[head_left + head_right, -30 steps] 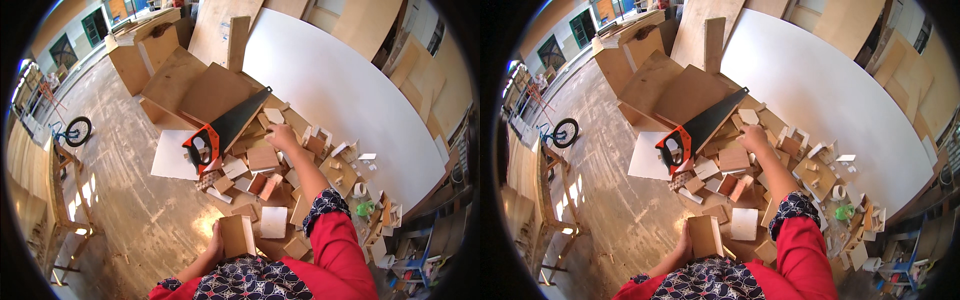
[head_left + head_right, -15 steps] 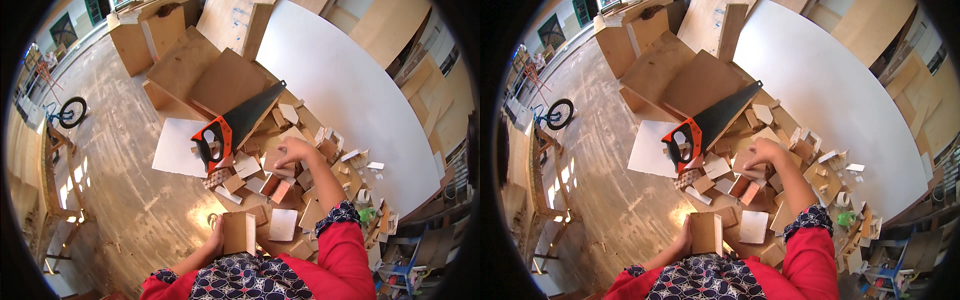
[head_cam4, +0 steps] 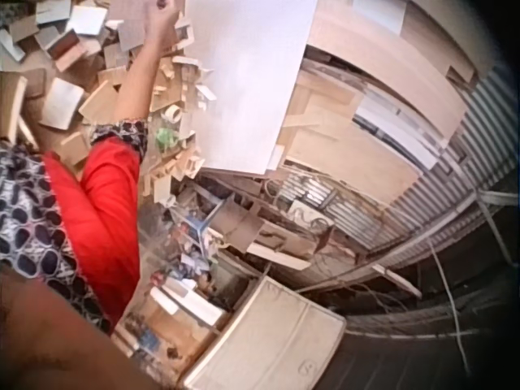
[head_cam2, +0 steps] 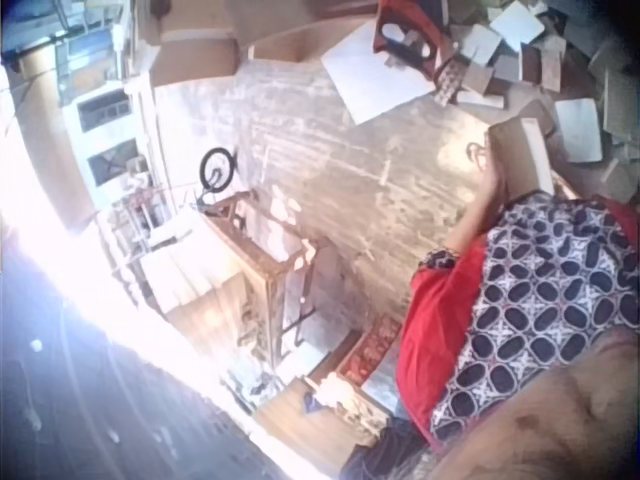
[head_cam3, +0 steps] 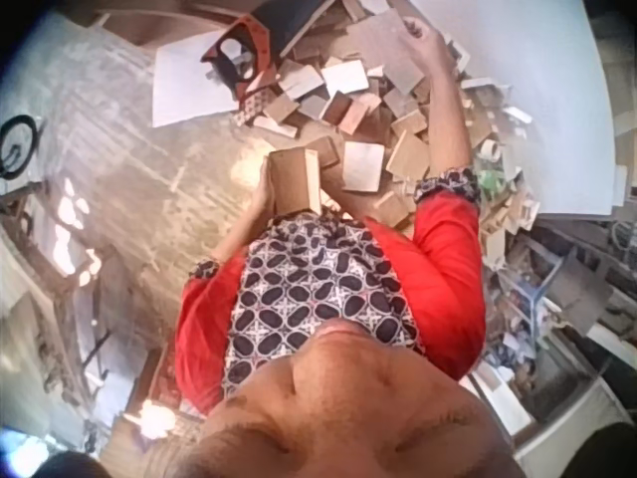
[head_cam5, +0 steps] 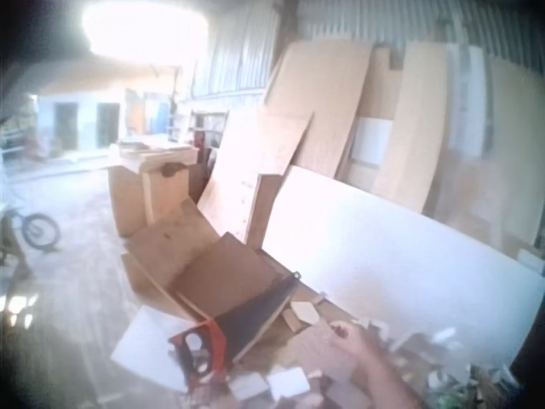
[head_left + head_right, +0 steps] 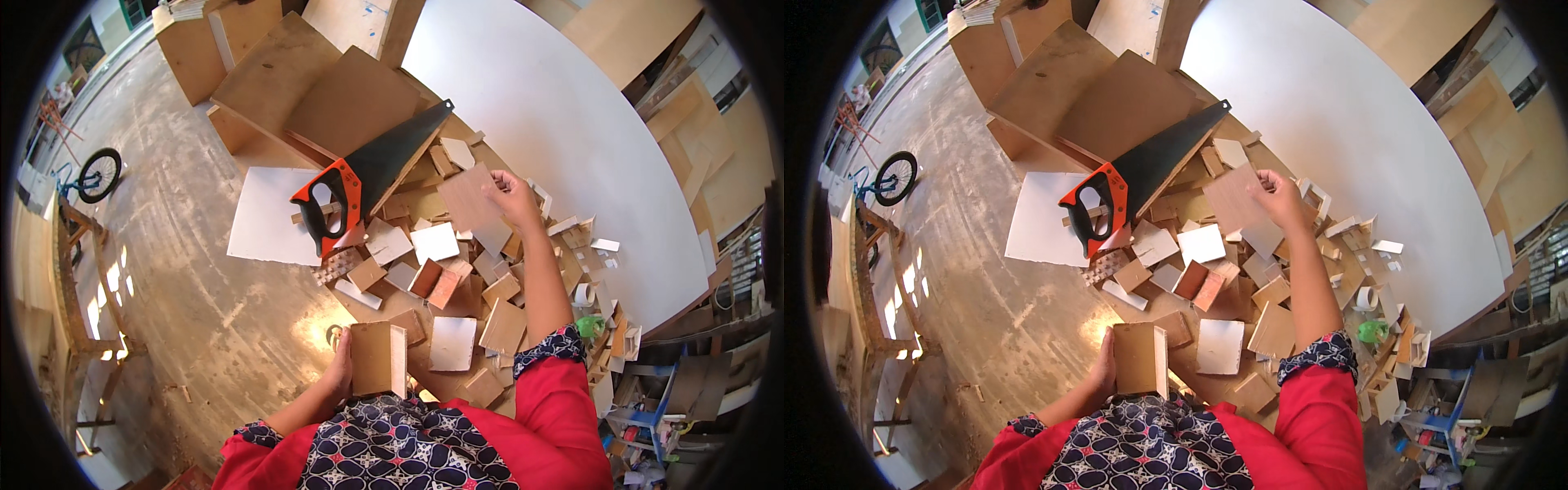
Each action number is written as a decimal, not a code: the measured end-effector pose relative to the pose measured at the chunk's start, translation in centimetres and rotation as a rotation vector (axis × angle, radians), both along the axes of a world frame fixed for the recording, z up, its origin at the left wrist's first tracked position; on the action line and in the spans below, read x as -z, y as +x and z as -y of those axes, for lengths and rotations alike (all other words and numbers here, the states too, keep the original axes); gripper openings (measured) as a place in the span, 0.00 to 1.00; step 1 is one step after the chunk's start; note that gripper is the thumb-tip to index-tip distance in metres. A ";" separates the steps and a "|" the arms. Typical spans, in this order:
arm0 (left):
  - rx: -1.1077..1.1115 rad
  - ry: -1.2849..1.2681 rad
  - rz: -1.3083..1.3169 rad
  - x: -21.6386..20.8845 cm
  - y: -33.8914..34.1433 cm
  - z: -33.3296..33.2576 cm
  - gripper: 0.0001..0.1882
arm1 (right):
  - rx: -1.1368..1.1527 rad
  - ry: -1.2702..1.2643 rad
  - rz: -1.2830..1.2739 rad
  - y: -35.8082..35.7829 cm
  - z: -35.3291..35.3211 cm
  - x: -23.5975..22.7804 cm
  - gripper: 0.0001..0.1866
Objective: The person fits small wooden pieces together by hand and sands the edges of the pieces with a sanding block.
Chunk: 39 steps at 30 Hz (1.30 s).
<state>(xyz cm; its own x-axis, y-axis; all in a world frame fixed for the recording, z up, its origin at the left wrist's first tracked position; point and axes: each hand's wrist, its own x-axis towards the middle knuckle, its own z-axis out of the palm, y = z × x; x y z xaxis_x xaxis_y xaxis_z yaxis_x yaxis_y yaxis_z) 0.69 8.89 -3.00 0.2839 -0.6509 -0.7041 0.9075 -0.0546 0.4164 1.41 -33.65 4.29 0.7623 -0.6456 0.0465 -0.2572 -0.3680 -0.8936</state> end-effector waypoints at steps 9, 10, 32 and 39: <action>0.020 -0.051 0.047 0.3 -0.2 -0.4 0.41 | -0.431 -0.658 -0.274 0.3 -8.8 0.8 0.33; 0.021 -0.053 0.057 0.3 -0.3 -0.4 0.42 | -0.524 -0.708 -0.369 0.2 -9.3 1.4 0.34; -0.136 0.010 0.073 -0.4 -1.2 -2.2 0.42 | -0.576 -0.031 -0.097 -3.7 -7.3 -0.4 0.13; -0.160 0.017 0.035 0.9 -1.2 -2.2 0.42 | -0.325 -0.396 0.065 -4.6 -6.8 1.8 0.14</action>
